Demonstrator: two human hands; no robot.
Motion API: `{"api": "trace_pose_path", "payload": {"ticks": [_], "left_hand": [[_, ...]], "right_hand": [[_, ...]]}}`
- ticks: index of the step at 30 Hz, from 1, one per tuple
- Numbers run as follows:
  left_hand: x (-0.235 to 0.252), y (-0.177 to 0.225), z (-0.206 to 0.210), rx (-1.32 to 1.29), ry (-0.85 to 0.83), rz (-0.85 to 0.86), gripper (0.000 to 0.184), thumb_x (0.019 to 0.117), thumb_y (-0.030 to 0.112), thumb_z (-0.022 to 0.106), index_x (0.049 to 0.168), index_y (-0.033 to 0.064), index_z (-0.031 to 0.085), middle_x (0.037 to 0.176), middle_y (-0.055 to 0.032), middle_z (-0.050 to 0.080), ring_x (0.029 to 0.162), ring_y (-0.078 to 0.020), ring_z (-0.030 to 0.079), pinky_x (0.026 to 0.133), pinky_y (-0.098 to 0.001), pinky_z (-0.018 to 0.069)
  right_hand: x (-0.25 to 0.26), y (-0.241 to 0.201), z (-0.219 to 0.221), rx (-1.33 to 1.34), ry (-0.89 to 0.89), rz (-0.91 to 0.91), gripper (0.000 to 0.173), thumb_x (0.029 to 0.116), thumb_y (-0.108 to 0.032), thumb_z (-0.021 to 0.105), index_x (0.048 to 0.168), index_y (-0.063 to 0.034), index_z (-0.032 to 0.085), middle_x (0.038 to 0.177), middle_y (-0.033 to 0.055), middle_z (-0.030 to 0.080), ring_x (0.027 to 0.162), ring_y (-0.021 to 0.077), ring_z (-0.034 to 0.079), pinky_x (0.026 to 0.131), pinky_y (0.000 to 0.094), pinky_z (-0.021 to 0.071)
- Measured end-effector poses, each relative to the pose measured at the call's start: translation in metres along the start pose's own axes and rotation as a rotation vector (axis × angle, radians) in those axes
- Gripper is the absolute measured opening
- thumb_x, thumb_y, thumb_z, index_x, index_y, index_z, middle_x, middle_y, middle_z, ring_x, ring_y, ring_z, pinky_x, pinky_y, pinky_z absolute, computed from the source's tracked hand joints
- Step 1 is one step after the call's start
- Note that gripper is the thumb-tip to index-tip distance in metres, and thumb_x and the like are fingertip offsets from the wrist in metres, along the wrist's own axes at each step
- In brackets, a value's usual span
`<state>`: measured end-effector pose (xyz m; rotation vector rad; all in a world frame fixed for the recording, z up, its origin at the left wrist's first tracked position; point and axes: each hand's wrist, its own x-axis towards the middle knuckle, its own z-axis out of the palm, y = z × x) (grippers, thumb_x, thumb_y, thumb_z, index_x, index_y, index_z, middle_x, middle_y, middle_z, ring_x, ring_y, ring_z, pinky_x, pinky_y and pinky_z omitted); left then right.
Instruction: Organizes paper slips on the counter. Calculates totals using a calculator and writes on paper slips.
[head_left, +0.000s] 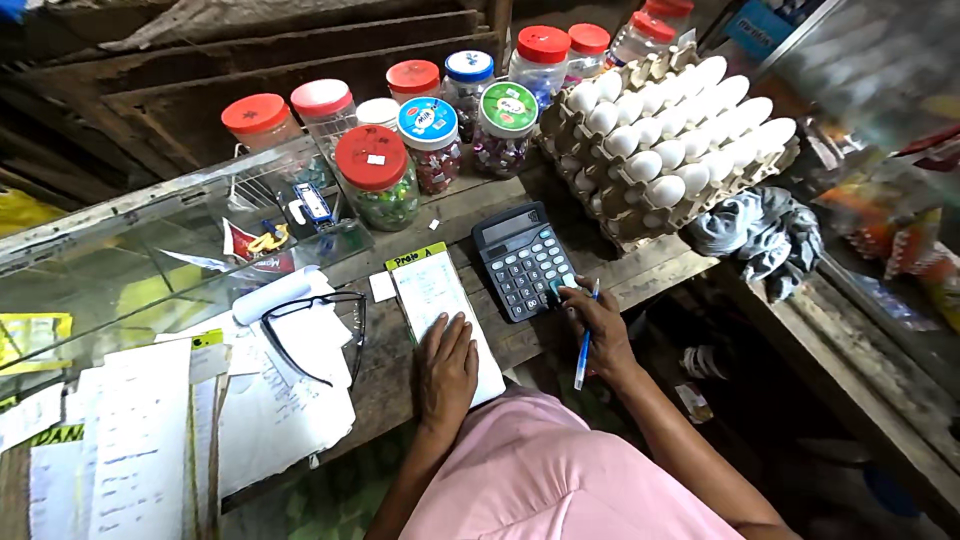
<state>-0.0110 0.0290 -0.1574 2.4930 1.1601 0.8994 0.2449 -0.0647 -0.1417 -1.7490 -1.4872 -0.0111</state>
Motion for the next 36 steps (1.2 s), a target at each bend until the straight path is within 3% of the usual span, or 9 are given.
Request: {"api": "trace_pose_path", "payload": {"ticks": [3, 8, 12, 17, 21, 28, 33, 36], "left_hand": [[0.001, 0.000, 0.000, -0.002, 0.003, -0.005, 0.032, 0.1005, 0.021, 0.054, 0.120, 0.0088, 0.076, 0.136, -0.0058, 0.068, 0.135, -0.0317, 0.056, 0.112, -0.0492, 0.0427], [0.000, 0.001, -0.001, 0.004, -0.004, -0.009, 0.032, 0.1008, 0.022, 0.054, 0.122, 0.0092, 0.075, 0.136, -0.0051, 0.068, 0.136, -0.0321, 0.055, 0.112, -0.0496, 0.0430], [-0.001, 0.000, -0.001, 0.001, 0.017, 0.010, 0.030, 0.1005, 0.021, 0.055, 0.119, 0.0101, 0.077, 0.134, -0.0036, 0.069, 0.135, -0.0294, 0.057, 0.112, -0.0470, 0.0440], [-0.003, 0.000, 0.002, -0.026, 0.043, 0.018, 0.027, 0.0997, 0.019, 0.058, 0.115, 0.0089, 0.078, 0.131, -0.0053, 0.071, 0.131, -0.0283, 0.060, 0.111, -0.0440, 0.0462], [-0.003, 0.000, 0.003, -0.024, 0.050, 0.018, 0.027, 0.0996, 0.019, 0.058, 0.115, 0.0088, 0.078, 0.130, -0.0052, 0.071, 0.130, -0.0281, 0.060, 0.111, -0.0428, 0.0458], [-0.003, 0.001, 0.001, -0.023, 0.034, 0.019, 0.028, 0.0994, 0.017, 0.057, 0.115, 0.0069, 0.078, 0.130, -0.0069, 0.071, 0.130, -0.0296, 0.061, 0.110, -0.0439, 0.0465], [-0.002, 0.001, 0.000, -0.008, 0.032, 0.017, 0.027, 0.0992, 0.018, 0.058, 0.115, 0.0078, 0.078, 0.130, -0.0059, 0.071, 0.130, -0.0288, 0.061, 0.111, -0.0431, 0.0461], [-0.003, 0.001, 0.001, -0.009, 0.042, 0.017, 0.027, 0.0993, 0.018, 0.058, 0.114, 0.0084, 0.078, 0.129, -0.0056, 0.072, 0.129, -0.0282, 0.061, 0.110, -0.0422, 0.0466]], "right_hand": [[0.003, 0.000, 0.000, -0.057, -0.052, 0.015, 0.029, 0.1040, -0.022, 0.050, 0.110, -0.0085, 0.075, 0.123, 0.0065, 0.073, 0.127, 0.0344, 0.059, 0.110, 0.0545, 0.0415], [0.015, -0.022, 0.009, 0.059, -0.058, -0.088, 0.028, 0.1035, -0.022, 0.051, 0.106, -0.0063, 0.074, 0.123, 0.0083, 0.073, 0.131, 0.0331, 0.057, 0.112, 0.0508, 0.0418], [0.019, -0.027, 0.030, 0.046, -0.183, -0.175, 0.027, 0.1054, -0.023, 0.050, 0.108, -0.0102, 0.074, 0.124, 0.0040, 0.072, 0.133, 0.0273, 0.056, 0.117, 0.0488, 0.0373], [0.021, -0.024, 0.020, 0.081, -0.084, -0.136, 0.028, 0.1040, -0.019, 0.049, 0.107, -0.0076, 0.074, 0.120, 0.0061, 0.074, 0.131, 0.0301, 0.057, 0.114, 0.0488, 0.0397], [0.018, -0.018, 0.020, 0.005, -0.124, -0.069, 0.029, 0.1032, -0.018, 0.051, 0.120, -0.0081, 0.073, 0.120, 0.0059, 0.073, 0.129, 0.0320, 0.058, 0.113, 0.0512, 0.0413], [0.010, -0.010, -0.004, 0.061, 0.025, -0.048, 0.027, 0.1030, -0.019, 0.050, 0.108, -0.0057, 0.073, 0.122, 0.0089, 0.073, 0.127, 0.0309, 0.059, 0.110, 0.0473, 0.0429], [0.003, 0.002, -0.003, -0.026, -0.063, 0.022, 0.028, 0.1030, -0.021, 0.052, 0.112, -0.0074, 0.075, 0.122, 0.0109, 0.072, 0.123, 0.0356, 0.060, 0.107, 0.0542, 0.0439], [0.010, -0.008, -0.006, -0.010, -0.047, 0.009, 0.029, 0.1023, -0.020, 0.052, 0.112, -0.0064, 0.075, 0.119, 0.0099, 0.073, 0.121, 0.0345, 0.061, 0.106, 0.0535, 0.0442]]}}
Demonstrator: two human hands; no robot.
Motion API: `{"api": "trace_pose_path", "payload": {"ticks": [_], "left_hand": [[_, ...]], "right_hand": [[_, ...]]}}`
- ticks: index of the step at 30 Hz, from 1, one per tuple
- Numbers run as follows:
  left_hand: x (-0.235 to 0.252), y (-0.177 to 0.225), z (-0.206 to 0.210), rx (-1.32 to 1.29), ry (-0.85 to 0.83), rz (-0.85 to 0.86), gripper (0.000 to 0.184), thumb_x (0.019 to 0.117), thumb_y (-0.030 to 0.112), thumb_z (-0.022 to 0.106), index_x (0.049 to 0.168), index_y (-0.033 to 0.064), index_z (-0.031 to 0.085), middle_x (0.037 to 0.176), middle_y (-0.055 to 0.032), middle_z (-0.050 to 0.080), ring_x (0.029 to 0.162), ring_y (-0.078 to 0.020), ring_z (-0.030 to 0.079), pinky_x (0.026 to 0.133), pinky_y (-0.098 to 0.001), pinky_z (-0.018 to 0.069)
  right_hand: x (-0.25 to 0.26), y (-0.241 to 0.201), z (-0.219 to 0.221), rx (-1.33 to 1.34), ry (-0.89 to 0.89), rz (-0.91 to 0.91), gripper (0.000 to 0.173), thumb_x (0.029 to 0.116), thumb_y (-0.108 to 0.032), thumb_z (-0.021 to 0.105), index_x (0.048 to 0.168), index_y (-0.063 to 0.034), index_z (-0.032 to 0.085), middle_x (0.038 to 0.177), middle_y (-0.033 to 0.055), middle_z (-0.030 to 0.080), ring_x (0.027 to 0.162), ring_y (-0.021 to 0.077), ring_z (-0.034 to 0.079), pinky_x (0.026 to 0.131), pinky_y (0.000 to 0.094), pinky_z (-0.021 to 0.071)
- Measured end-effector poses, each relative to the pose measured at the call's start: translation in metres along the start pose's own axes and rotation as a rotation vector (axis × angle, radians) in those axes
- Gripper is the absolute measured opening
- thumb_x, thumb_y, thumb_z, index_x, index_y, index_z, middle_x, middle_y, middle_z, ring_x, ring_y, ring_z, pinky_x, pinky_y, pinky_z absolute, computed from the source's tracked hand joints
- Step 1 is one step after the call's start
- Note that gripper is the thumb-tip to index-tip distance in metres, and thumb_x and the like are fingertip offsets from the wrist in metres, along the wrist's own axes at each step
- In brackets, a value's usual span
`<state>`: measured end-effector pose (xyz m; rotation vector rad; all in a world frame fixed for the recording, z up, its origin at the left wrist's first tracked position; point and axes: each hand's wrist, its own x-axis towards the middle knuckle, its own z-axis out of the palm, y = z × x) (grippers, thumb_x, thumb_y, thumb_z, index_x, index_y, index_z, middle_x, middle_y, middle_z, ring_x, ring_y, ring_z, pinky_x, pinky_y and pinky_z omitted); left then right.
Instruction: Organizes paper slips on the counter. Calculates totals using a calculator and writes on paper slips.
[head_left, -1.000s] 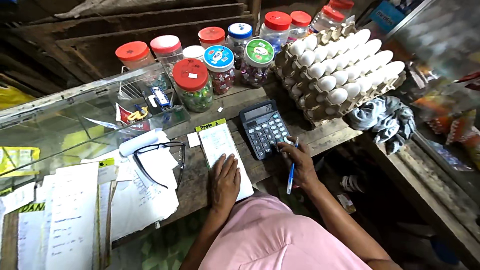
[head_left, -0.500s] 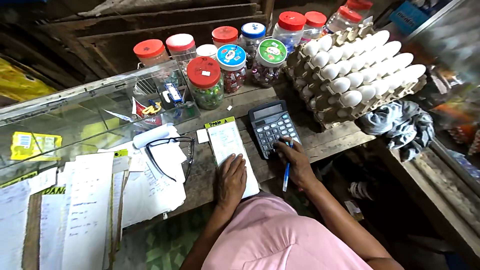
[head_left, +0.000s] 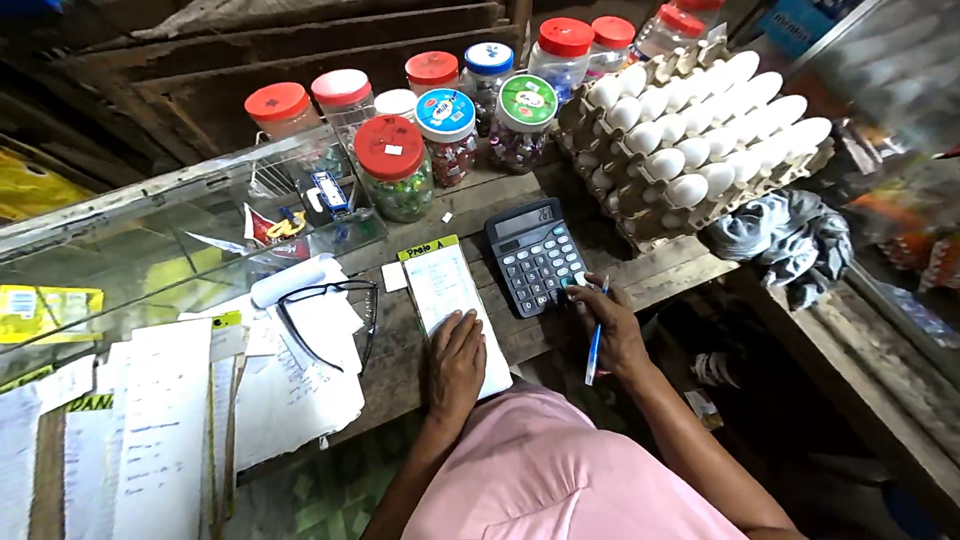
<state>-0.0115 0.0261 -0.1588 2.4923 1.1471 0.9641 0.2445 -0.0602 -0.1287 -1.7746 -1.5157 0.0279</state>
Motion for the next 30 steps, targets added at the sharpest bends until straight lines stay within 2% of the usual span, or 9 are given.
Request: {"api": "trace_pose_path", "payload": {"ticks": [3, 6, 9, 16, 30], "left_hand": [[0.000, 0.000, 0.002, -0.022, 0.014, 0.010, 0.025, 0.0986, 0.017, 0.059, 0.111, 0.0077, 0.079, 0.127, -0.0065, 0.073, 0.127, -0.0292, 0.063, 0.109, -0.0422, 0.0475], [-0.001, 0.000, 0.002, -0.041, 0.027, 0.002, 0.023, 0.0978, 0.016, 0.061, 0.109, 0.0073, 0.080, 0.125, -0.0070, 0.074, 0.125, -0.0288, 0.064, 0.108, -0.0413, 0.0486], [-0.002, 0.000, 0.002, -0.046, 0.040, 0.003, 0.022, 0.0973, 0.016, 0.062, 0.107, 0.0077, 0.080, 0.123, -0.0064, 0.074, 0.123, -0.0271, 0.065, 0.107, -0.0394, 0.0494], [-0.002, -0.001, 0.003, -0.052, 0.058, 0.008, 0.021, 0.0973, 0.015, 0.062, 0.106, 0.0079, 0.080, 0.122, -0.0061, 0.074, 0.122, -0.0261, 0.065, 0.107, -0.0378, 0.0495], [-0.001, -0.002, 0.004, -0.067, 0.066, 0.015, 0.021, 0.0970, 0.014, 0.062, 0.104, 0.0079, 0.080, 0.121, -0.0064, 0.075, 0.121, -0.0260, 0.066, 0.107, -0.0374, 0.0495]], "right_hand": [[0.004, -0.006, 0.007, 0.051, 0.026, -0.053, 0.026, 0.1025, -0.018, 0.052, 0.110, -0.0057, 0.074, 0.122, 0.0087, 0.073, 0.125, 0.0314, 0.060, 0.108, 0.0488, 0.0444], [0.007, -0.006, 0.019, 0.038, -0.019, -0.088, 0.026, 0.1022, -0.017, 0.051, 0.112, -0.0066, 0.074, 0.124, 0.0073, 0.073, 0.128, 0.0325, 0.059, 0.110, 0.0506, 0.0435], [0.008, -0.006, 0.026, 0.005, -0.029, -0.075, 0.028, 0.1023, -0.017, 0.053, 0.118, -0.0090, 0.074, 0.119, 0.0056, 0.074, 0.127, 0.0318, 0.059, 0.111, 0.0512, 0.0422], [0.012, -0.006, 0.016, 0.063, 0.029, -0.083, 0.028, 0.1038, -0.020, 0.049, 0.109, -0.0058, 0.073, 0.120, 0.0075, 0.073, 0.128, 0.0311, 0.059, 0.110, 0.0494, 0.0435], [0.001, -0.019, 0.022, 0.137, -0.059, -0.118, 0.030, 0.1049, -0.022, 0.048, 0.109, -0.0068, 0.073, 0.121, 0.0082, 0.073, 0.129, 0.0304, 0.058, 0.111, 0.0474, 0.0420]]}}
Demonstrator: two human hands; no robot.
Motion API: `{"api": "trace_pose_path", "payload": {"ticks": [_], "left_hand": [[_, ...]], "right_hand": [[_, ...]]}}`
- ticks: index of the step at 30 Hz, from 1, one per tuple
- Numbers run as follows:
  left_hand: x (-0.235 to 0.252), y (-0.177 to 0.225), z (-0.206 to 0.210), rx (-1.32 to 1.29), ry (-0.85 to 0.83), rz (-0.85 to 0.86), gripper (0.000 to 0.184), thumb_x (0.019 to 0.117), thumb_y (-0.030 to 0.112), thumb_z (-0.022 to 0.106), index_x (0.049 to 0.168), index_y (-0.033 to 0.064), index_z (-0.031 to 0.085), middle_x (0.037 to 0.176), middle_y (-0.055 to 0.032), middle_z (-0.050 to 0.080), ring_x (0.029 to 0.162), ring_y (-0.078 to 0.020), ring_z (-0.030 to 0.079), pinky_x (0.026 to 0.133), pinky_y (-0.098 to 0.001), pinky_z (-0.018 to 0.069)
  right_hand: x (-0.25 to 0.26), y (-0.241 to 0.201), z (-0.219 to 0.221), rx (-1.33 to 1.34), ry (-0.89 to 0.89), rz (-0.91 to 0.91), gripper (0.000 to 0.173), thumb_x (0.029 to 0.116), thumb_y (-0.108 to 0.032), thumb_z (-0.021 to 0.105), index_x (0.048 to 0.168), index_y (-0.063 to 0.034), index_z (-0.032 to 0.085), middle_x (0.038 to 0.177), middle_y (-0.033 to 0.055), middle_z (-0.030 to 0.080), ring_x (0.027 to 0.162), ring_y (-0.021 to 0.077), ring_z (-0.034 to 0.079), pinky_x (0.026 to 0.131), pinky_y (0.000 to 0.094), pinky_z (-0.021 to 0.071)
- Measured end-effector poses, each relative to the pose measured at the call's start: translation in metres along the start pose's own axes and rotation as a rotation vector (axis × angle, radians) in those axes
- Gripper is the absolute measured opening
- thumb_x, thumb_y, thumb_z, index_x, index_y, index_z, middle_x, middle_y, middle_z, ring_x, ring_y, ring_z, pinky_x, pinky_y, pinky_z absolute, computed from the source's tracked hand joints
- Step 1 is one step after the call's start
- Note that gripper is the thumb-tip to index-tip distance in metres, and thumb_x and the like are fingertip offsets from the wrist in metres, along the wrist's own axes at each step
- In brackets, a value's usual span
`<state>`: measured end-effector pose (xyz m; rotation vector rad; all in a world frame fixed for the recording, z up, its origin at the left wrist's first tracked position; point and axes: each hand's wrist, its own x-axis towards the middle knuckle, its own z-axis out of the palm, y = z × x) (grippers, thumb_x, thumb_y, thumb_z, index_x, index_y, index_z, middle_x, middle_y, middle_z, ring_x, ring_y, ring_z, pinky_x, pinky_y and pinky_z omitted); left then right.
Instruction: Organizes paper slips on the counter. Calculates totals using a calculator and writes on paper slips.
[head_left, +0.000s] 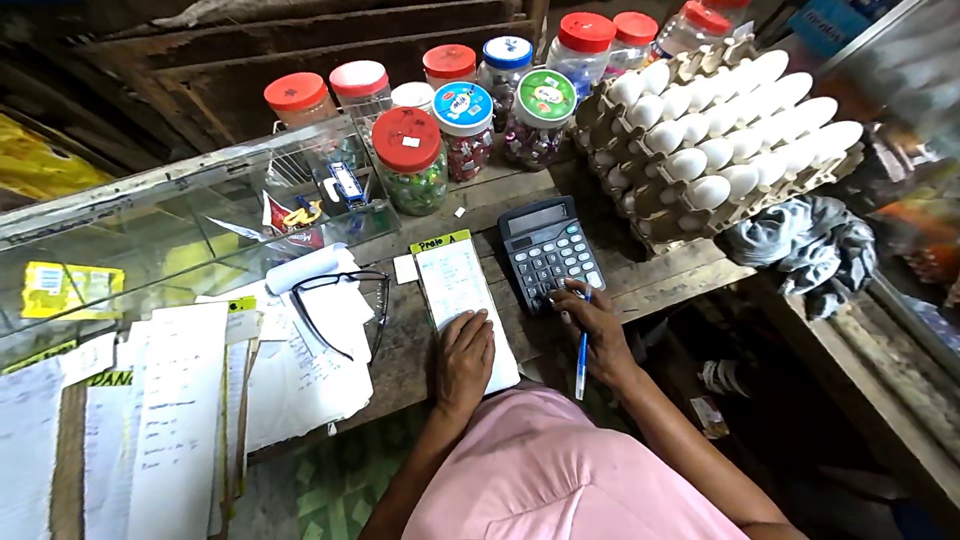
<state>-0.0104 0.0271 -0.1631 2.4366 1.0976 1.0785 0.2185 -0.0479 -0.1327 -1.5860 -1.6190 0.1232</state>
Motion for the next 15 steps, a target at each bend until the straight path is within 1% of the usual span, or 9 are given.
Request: {"api": "trace_pose_path", "payload": {"ticks": [3, 6, 11, 13, 15], "left_hand": [[0.000, 0.000, 0.000, 0.004, 0.000, 0.001, 0.021, 0.0966, 0.014, 0.062, 0.104, 0.0075, 0.080, 0.121, -0.0068, 0.075, 0.121, -0.0266, 0.066, 0.107, -0.0381, 0.0498], [0.000, 0.001, -0.001, 0.018, 0.000, 0.005, 0.021, 0.0967, 0.015, 0.062, 0.104, 0.0079, 0.081, 0.121, -0.0063, 0.075, 0.121, -0.0262, 0.066, 0.107, -0.0378, 0.0497], [0.001, 0.002, -0.002, 0.031, 0.013, 0.009, 0.021, 0.0967, 0.015, 0.062, 0.103, 0.0084, 0.081, 0.120, -0.0057, 0.075, 0.120, -0.0257, 0.067, 0.106, -0.0369, 0.0502], [0.001, 0.002, -0.002, 0.026, 0.012, 0.005, 0.021, 0.0966, 0.015, 0.062, 0.104, 0.0084, 0.081, 0.119, -0.0055, 0.075, 0.120, -0.0255, 0.067, 0.106, -0.0366, 0.0502], [0.001, 0.002, -0.002, 0.028, 0.009, 0.002, 0.020, 0.0964, 0.015, 0.063, 0.103, 0.0086, 0.081, 0.119, -0.0053, 0.075, 0.120, -0.0252, 0.067, 0.105, -0.0363, 0.0503]], "right_hand": [[-0.004, -0.004, 0.004, 0.019, -0.006, 0.000, 0.030, 0.1051, -0.021, 0.048, 0.108, -0.0064, 0.074, 0.122, 0.0084, 0.073, 0.129, 0.0318, 0.058, 0.111, 0.0476, 0.0418], [-0.005, -0.005, 0.006, 0.013, 0.002, 0.004, 0.029, 0.1051, -0.022, 0.048, 0.107, -0.0078, 0.074, 0.121, 0.0068, 0.074, 0.130, 0.0303, 0.058, 0.112, 0.0466, 0.0415], [-0.008, -0.004, 0.007, 0.031, 0.032, -0.040, 0.029, 0.1064, -0.023, 0.047, 0.107, -0.0077, 0.072, 0.121, 0.0087, 0.073, 0.131, 0.0298, 0.058, 0.113, 0.0461, 0.0408], [-0.010, -0.002, 0.011, 0.008, 0.024, -0.068, 0.028, 0.1064, -0.024, 0.047, 0.106, -0.0091, 0.072, 0.123, 0.0080, 0.073, 0.132, 0.0294, 0.056, 0.115, 0.0455, 0.0388], [-0.010, 0.000, 0.014, -0.058, -0.028, -0.070, 0.028, 0.1060, -0.024, 0.049, 0.108, -0.0109, 0.073, 0.122, 0.0053, 0.073, 0.131, 0.0283, 0.057, 0.116, 0.0482, 0.0361]]}}
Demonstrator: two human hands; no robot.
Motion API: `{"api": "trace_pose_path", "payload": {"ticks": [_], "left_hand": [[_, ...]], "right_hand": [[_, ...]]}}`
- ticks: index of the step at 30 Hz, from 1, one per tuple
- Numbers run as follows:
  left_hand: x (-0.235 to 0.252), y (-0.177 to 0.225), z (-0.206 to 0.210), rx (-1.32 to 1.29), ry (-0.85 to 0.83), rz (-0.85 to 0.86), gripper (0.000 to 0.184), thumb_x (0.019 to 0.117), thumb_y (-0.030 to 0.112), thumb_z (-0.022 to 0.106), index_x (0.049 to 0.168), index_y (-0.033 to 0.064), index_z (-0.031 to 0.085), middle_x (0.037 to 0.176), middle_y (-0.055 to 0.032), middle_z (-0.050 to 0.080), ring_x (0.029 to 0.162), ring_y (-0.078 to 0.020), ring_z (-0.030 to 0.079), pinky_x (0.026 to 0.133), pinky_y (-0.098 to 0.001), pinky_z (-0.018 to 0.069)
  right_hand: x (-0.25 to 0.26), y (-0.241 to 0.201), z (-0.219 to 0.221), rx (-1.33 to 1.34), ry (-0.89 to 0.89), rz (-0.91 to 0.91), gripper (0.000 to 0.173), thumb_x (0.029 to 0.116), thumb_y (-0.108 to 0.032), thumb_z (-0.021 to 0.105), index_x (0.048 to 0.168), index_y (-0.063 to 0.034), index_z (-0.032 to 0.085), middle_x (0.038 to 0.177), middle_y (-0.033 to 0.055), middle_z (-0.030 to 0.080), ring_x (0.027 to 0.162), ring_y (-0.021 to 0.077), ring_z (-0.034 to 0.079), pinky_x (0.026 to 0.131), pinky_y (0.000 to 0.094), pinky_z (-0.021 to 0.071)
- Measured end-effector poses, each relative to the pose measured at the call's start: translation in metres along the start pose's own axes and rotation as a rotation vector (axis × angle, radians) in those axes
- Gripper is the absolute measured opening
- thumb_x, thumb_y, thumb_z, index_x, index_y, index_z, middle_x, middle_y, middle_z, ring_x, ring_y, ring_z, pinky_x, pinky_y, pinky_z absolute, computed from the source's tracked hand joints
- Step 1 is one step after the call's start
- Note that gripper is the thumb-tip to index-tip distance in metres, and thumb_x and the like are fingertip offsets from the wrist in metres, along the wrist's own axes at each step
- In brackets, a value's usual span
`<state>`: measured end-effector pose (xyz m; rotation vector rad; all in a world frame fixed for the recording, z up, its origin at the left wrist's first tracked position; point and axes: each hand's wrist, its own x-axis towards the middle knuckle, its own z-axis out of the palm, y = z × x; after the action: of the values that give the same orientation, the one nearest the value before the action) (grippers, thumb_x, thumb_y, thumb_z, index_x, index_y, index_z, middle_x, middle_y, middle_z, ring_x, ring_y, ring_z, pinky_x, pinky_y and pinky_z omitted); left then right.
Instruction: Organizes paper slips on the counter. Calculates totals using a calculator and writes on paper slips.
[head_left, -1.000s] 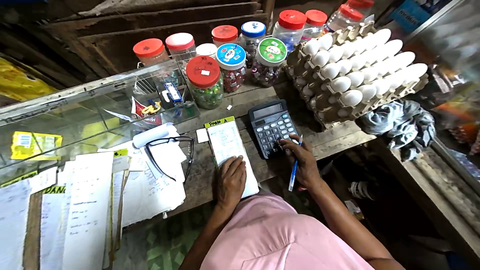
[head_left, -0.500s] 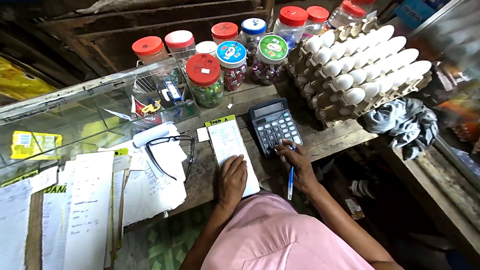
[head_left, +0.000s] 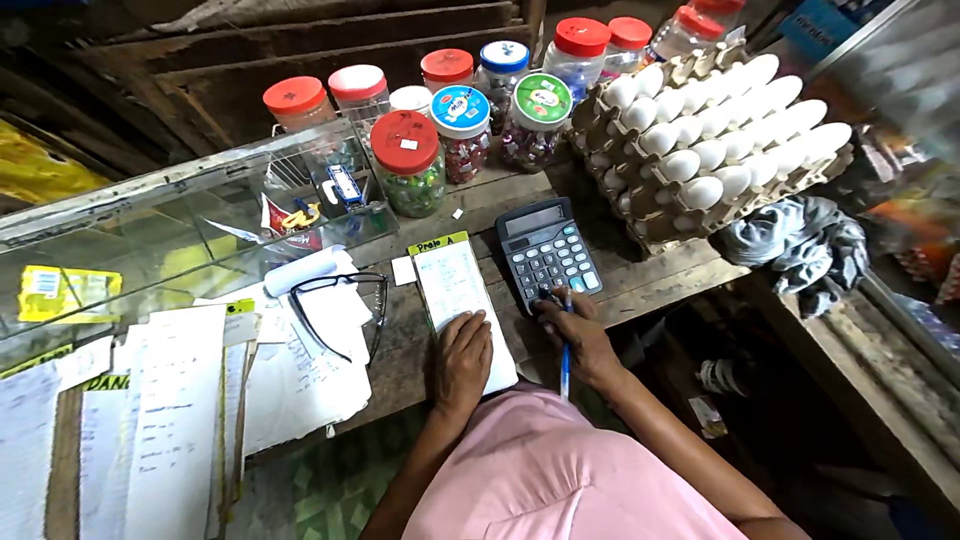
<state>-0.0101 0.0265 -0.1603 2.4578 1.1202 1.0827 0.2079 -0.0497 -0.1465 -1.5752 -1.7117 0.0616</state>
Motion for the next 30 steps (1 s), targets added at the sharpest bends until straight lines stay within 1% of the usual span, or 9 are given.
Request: {"api": "trace_pose_path", "payload": {"ticks": [3, 8, 12, 14, 17, 20, 24, 27, 30], "left_hand": [[0.000, 0.000, 0.000, -0.004, 0.003, 0.009, 0.020, 0.0962, 0.013, 0.063, 0.102, 0.0079, 0.081, 0.119, -0.0063, 0.075, 0.120, -0.0259, 0.067, 0.105, -0.0371, 0.0504], [-0.002, 0.001, -0.001, -0.024, -0.001, 0.002, 0.019, 0.0956, 0.016, 0.064, 0.101, 0.0074, 0.081, 0.118, -0.0068, 0.076, 0.115, -0.0252, 0.068, 0.101, -0.0373, 0.0528], [-0.002, 0.001, -0.002, -0.026, -0.008, -0.001, 0.019, 0.0952, 0.017, 0.066, 0.100, 0.0076, 0.081, 0.119, -0.0068, 0.075, 0.114, -0.0247, 0.068, 0.100, -0.0360, 0.0530], [-0.002, 0.001, -0.002, -0.023, -0.009, -0.003, 0.018, 0.0951, 0.017, 0.066, 0.100, 0.0077, 0.081, 0.119, -0.0066, 0.075, 0.113, -0.0246, 0.068, 0.100, -0.0352, 0.0524], [-0.003, 0.000, -0.001, -0.016, -0.022, -0.011, 0.020, 0.0960, 0.018, 0.065, 0.101, 0.0083, 0.081, 0.121, -0.0057, 0.074, 0.110, -0.0241, 0.068, 0.098, -0.0351, 0.0527], [-0.001, 0.005, -0.006, 0.011, -0.085, -0.036, 0.021, 0.0971, 0.019, 0.063, 0.105, 0.0094, 0.080, 0.124, -0.0047, 0.073, 0.110, -0.0256, 0.068, 0.097, -0.0384, 0.0527], [-0.004, 0.014, -0.015, 0.031, -0.235, -0.072, 0.030, 0.0987, 0.022, 0.061, 0.120, 0.0068, 0.075, 0.137, -0.0078, 0.067, 0.122, -0.0318, 0.063, 0.103, -0.0471, 0.0490], [-0.013, 0.011, -0.010, 0.067, -0.215, -0.041, 0.036, 0.1005, 0.026, 0.056, 0.127, 0.0081, 0.072, 0.141, -0.0074, 0.064, 0.125, -0.0316, 0.061, 0.105, -0.0466, 0.0462], [-0.016, 0.007, -0.004, 0.068, -0.176, -0.046, 0.037, 0.1011, 0.029, 0.054, 0.127, 0.0112, 0.073, 0.142, -0.0042, 0.064, 0.125, -0.0287, 0.061, 0.105, -0.0452, 0.0450]], "right_hand": [[0.002, -0.002, -0.009, 0.034, 0.025, 0.010, 0.029, 0.1063, -0.025, 0.047, 0.107, -0.0110, 0.072, 0.121, 0.0048, 0.074, 0.132, 0.0285, 0.057, 0.118, 0.0504, 0.0337], [-0.001, 0.009, -0.030, 0.035, 0.206, 0.056, 0.028, 0.1057, -0.022, 0.048, 0.107, -0.0065, 0.071, 0.122, 0.0093, 0.073, 0.129, 0.0286, 0.058, 0.113, 0.0449, 0.0406], [-0.009, 0.027, -0.029, -0.065, 0.128, 0.177, 0.027, 0.1030, -0.019, 0.052, 0.110, -0.0061, 0.075, 0.122, 0.0118, 0.072, 0.125, 0.0338, 0.060, 0.109, 0.0522, 0.0429], [-0.010, 0.023, -0.034, -0.071, 0.119, 0.212, 0.027, 0.1023, -0.021, 0.054, 0.108, -0.0065, 0.076, 0.122, 0.0187, 0.069, 0.119, 0.0364, 0.061, 0.105, 0.0523, 0.0457], [-0.011, 0.015, -0.041, -0.049, 0.124, 0.212, 0.028, 0.1029, -0.023, 0.053, 0.106, -0.0066, 0.076, 0.119, 0.0193, 0.068, 0.116, 0.0340, 0.062, 0.104, 0.0492, 0.0461], [-0.015, 0.012, -0.041, -0.028, 0.097, 0.227, 0.030, 0.1034, -0.023, 0.052, 0.108, -0.0056, 0.075, 0.116, 0.0164, 0.071, 0.113, 0.0327, 0.063, 0.102, 0.0478, 0.0467], [-0.021, 0.011, -0.037, 0.012, 0.100, 0.238, 0.031, 0.1041, -0.024, 0.050, 0.110, -0.0056, 0.075, 0.117, 0.0148, 0.071, 0.114, 0.0297, 0.063, 0.101, 0.0443, 0.0474], [-0.022, 0.007, -0.034, 0.062, 0.104, 0.217, 0.031, 0.1044, -0.022, 0.050, 0.111, -0.0046, 0.074, 0.119, 0.0151, 0.071, 0.118, 0.0273, 0.063, 0.105, 0.0419, 0.0465], [-0.020, 0.001, -0.028, 0.114, 0.095, 0.188, 0.031, 0.1051, -0.022, 0.048, 0.111, -0.0044, 0.073, 0.118, 0.0133, 0.072, 0.120, 0.0248, 0.062, 0.106, 0.0400, 0.0457]]}}
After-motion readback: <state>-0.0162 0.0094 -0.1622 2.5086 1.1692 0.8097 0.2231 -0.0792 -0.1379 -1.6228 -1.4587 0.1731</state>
